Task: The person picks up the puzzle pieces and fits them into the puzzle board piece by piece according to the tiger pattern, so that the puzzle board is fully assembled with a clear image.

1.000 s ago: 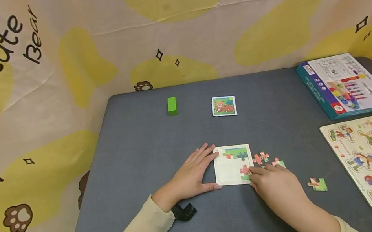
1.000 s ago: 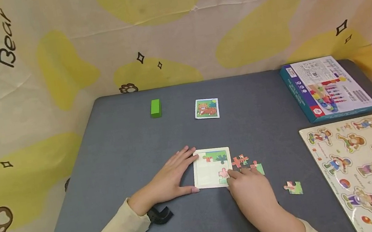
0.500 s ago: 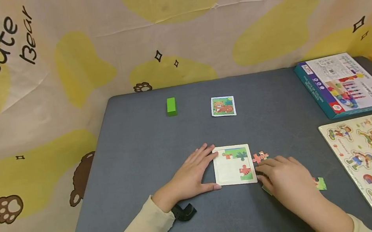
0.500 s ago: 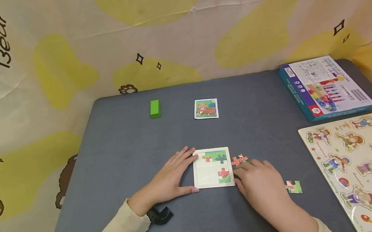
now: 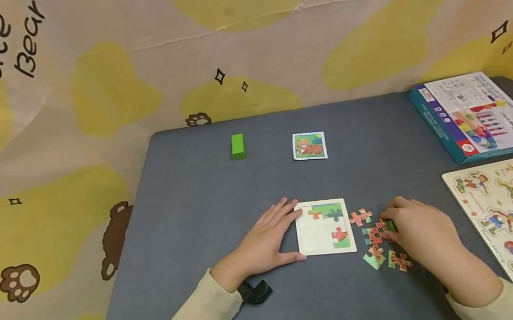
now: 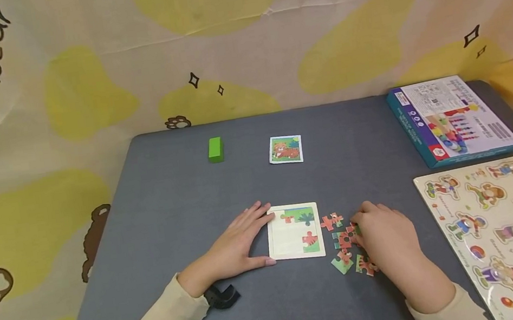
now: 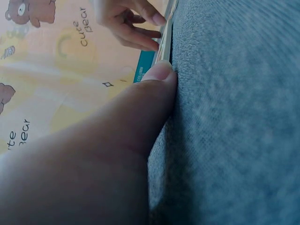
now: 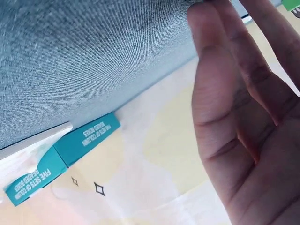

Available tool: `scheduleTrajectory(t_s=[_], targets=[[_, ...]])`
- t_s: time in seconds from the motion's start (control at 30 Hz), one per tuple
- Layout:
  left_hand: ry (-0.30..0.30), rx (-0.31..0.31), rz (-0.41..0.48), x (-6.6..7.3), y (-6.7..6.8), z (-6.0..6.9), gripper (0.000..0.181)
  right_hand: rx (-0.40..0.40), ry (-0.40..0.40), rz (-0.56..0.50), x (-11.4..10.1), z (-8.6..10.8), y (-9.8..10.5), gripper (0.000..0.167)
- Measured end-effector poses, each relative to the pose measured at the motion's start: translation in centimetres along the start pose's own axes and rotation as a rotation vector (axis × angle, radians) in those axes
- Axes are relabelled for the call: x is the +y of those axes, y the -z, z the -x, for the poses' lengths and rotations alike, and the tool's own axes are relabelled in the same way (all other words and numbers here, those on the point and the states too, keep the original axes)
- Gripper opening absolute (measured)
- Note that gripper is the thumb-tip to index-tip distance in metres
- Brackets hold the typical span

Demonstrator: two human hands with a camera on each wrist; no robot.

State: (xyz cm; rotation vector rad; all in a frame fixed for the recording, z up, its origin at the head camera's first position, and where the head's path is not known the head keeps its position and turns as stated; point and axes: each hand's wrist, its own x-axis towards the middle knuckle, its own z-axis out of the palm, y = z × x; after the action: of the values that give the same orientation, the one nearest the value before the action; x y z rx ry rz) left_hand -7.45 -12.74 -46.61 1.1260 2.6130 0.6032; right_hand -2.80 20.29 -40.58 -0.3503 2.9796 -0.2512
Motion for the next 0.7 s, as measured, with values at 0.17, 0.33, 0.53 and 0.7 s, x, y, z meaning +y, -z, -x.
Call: scheduleTrajectory(t_s=[0.17, 0.33, 0.53, 0.7], targets=[[0.014, -0.007, -0.007, 0.0, 0.0, 0.0, 0.099, -0.005, -0.027, -0.036, 0.0, -0.3, 0.1, 0.033], [0.008, -0.006, -0.006, 0.0, -0.1, 0.0, 0.099, -0.071, -0.054, -0.149, 0.2, -0.3, 0.2, 0.035], [0.002, -0.004, -0.001, 0.0, -0.2, -0.1, 0.098, -0.022, 0.0, -0.291, 0.5, -0.5, 0.8, 0.023], [0.004, -0.004, 0.004, 0.1, -0.1, -0.1, 0.098, 0.025, 0.009, -0.362, 0.1, -1.3, 1.6, 0.021]])
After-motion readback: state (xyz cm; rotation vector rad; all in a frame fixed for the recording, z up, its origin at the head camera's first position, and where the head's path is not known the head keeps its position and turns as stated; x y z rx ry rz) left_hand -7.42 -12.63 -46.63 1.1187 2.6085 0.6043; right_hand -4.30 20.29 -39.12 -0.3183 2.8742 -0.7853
